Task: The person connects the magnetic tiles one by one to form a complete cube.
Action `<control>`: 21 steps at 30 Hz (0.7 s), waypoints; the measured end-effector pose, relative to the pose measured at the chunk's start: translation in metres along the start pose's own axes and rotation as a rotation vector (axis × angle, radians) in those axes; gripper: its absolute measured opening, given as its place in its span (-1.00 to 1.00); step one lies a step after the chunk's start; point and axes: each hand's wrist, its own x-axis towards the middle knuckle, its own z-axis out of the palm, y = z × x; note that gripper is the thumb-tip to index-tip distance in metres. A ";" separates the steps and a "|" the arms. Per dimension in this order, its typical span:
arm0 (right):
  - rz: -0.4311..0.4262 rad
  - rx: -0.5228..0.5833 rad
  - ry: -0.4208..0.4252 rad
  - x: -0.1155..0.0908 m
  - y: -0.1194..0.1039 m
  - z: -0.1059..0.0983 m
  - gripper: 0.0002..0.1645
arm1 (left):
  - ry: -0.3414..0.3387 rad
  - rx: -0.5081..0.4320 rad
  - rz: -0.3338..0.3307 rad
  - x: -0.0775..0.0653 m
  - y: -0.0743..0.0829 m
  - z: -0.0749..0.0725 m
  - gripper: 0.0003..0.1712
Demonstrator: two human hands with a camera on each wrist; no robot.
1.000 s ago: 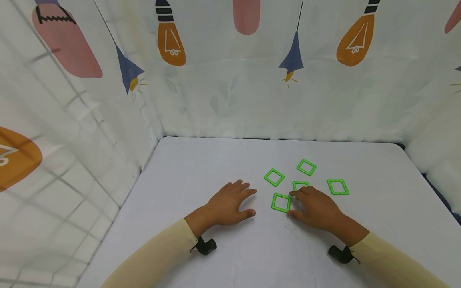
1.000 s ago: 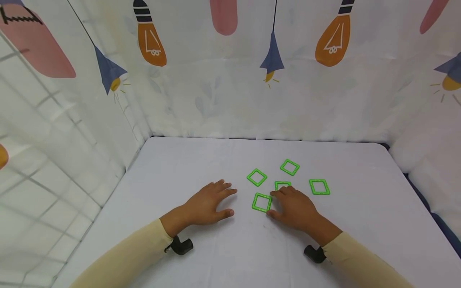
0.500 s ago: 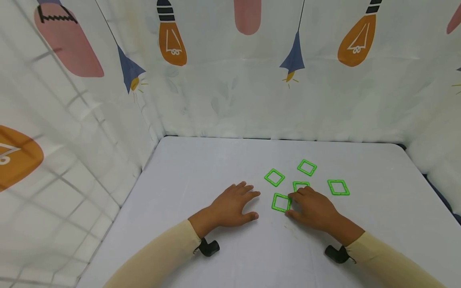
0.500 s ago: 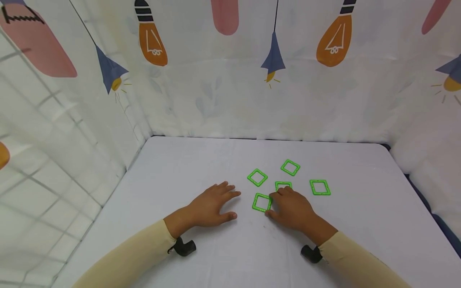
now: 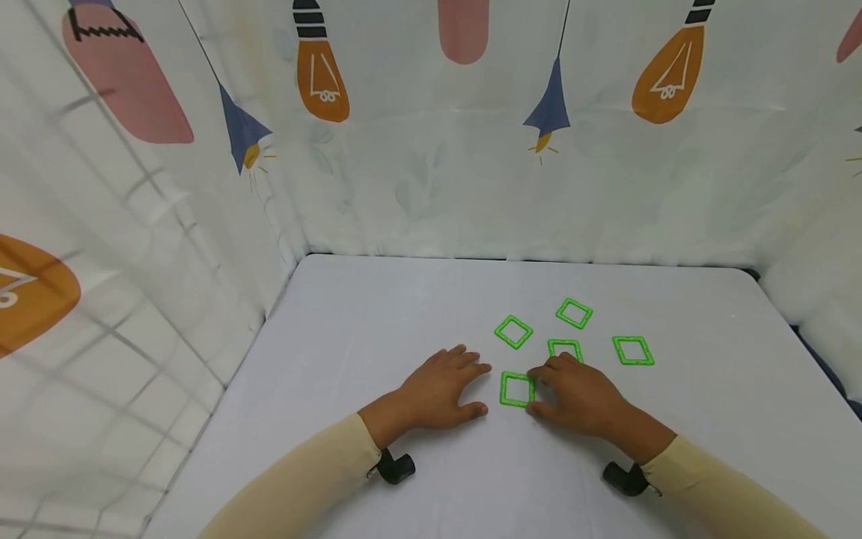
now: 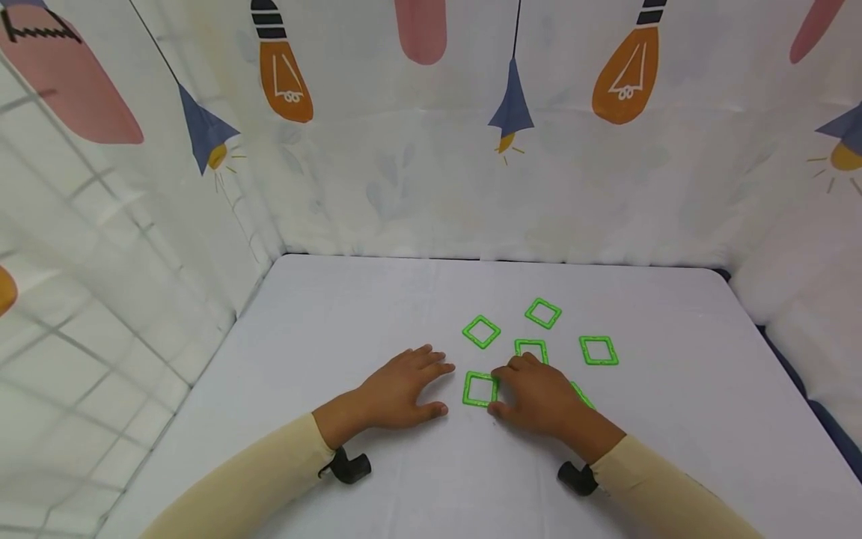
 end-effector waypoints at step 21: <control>-0.044 0.011 -0.029 -0.002 -0.014 0.001 -0.37 | 0.003 0.040 -0.024 0.003 0.011 0.008 -0.35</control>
